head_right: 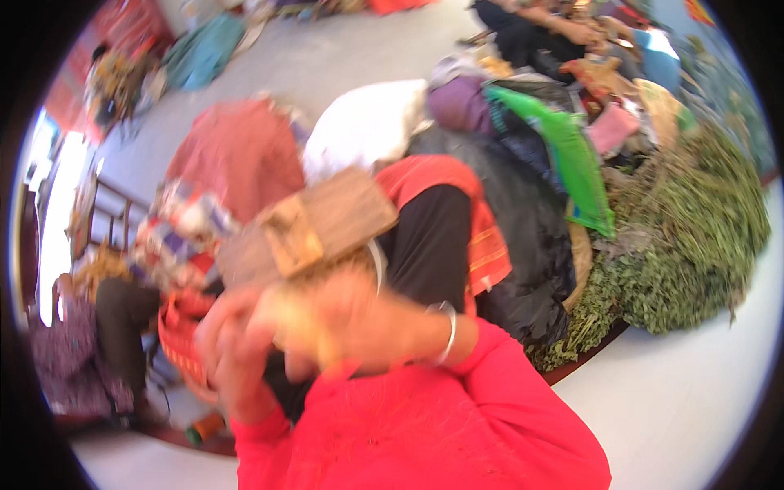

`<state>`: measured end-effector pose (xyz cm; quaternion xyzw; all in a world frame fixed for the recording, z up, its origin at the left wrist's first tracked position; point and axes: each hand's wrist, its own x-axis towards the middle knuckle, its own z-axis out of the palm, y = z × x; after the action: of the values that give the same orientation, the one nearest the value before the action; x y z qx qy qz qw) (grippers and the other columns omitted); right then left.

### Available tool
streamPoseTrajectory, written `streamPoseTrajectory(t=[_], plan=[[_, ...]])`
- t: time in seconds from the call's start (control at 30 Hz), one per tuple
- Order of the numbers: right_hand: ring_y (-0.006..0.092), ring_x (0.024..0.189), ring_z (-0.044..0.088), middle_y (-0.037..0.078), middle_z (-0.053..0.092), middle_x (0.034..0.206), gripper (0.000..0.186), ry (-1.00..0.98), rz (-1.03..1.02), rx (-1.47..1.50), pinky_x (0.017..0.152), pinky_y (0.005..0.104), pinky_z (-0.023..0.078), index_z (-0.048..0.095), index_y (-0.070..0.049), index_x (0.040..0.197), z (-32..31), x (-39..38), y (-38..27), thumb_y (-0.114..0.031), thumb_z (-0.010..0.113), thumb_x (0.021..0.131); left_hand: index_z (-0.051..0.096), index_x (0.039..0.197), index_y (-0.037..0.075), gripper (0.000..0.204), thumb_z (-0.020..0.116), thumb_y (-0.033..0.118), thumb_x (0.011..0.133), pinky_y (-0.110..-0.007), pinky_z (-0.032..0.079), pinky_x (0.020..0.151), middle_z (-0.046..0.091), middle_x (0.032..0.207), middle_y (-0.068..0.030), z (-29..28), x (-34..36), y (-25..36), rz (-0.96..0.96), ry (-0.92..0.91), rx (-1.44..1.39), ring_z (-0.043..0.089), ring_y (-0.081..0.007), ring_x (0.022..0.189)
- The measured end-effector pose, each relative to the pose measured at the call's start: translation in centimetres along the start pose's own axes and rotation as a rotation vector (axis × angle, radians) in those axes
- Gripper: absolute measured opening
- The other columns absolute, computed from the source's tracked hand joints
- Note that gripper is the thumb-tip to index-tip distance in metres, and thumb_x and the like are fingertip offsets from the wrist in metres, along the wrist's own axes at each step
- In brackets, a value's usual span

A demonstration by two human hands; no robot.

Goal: The person shapes strips of dough into twisted pieces using a wooden board and their hands, then drops them into a bowl.

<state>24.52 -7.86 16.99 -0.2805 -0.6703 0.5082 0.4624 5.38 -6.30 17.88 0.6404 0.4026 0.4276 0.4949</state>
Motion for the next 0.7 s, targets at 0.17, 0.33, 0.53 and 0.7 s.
streamPoseTrajectory(t=[0.17, 0.33, 0.53, 0.7], plan=[[0.0129, 0.075, 0.066, 0.009, 0.069, 0.084, 0.020, 0.472, 0.034, -0.299, 0.066, 0.0251, 0.051, 0.067, -0.004, 0.108, 0.7, 1.5, 11.4, -0.011, 0.056, 0.094, 0.045, 0.133, -0.006, 0.048, 0.059, 0.007, 0.089, -0.027, 0.043, 0.090, 0.058, 0.113, -0.0092, 4.9, 0.8, -9.4, -0.082, 0.027, -0.286, 0.053, -0.0131, 0.104], [0.0290, 0.059, 0.061, 0.008, 0.061, 0.068, 0.022, 0.440, -0.111, -0.871, 0.052, 0.0364, 0.047, 0.070, -0.015, 0.104, 0.7, 1.5, 14.7, -0.012, 0.064, 0.082, 0.054, 0.120, -0.004, 0.032, 0.058, 0.008, 0.091, -0.020, 0.043, 0.065, 0.057, 0.082, 0.0021, 3.6, 1.2, -15.3, -0.365, -0.053, -0.703, 0.052, -0.0047, 0.074], [0.0282, 0.062, 0.057, 0.011, 0.059, 0.073, 0.011, 0.263, 0.110, -0.965, 0.054, 0.0340, 0.045, 0.065, -0.005, 0.087, 0.3, -0.3, 15.5, -0.016, 0.065, 0.085, 0.057, 0.105, 0.007, 0.019, 0.057, 0.006, 0.086, -0.032, 0.045, 0.056, 0.051, 0.071, -0.0021, 3.0, 0.6, -17.7, -0.009, -0.021, 0.166, 0.054, -0.0145, 0.066], [0.0157, 0.074, 0.062, 0.006, 0.065, 0.080, 0.024, 0.199, 0.609, -0.253, 0.063, 0.0318, 0.047, 0.065, -0.006, 0.086, 1.1, -3.6, 19.6, -0.027, 0.056, 0.095, 0.058, 0.095, 0.009, 0.019, 0.059, 0.007, 0.076, -0.036, 0.048, 0.056, 0.053, 0.077, -0.0047, 3.5, -0.9, -19.0, 0.350, 0.155, 0.788, 0.058, -0.0243, 0.069]])
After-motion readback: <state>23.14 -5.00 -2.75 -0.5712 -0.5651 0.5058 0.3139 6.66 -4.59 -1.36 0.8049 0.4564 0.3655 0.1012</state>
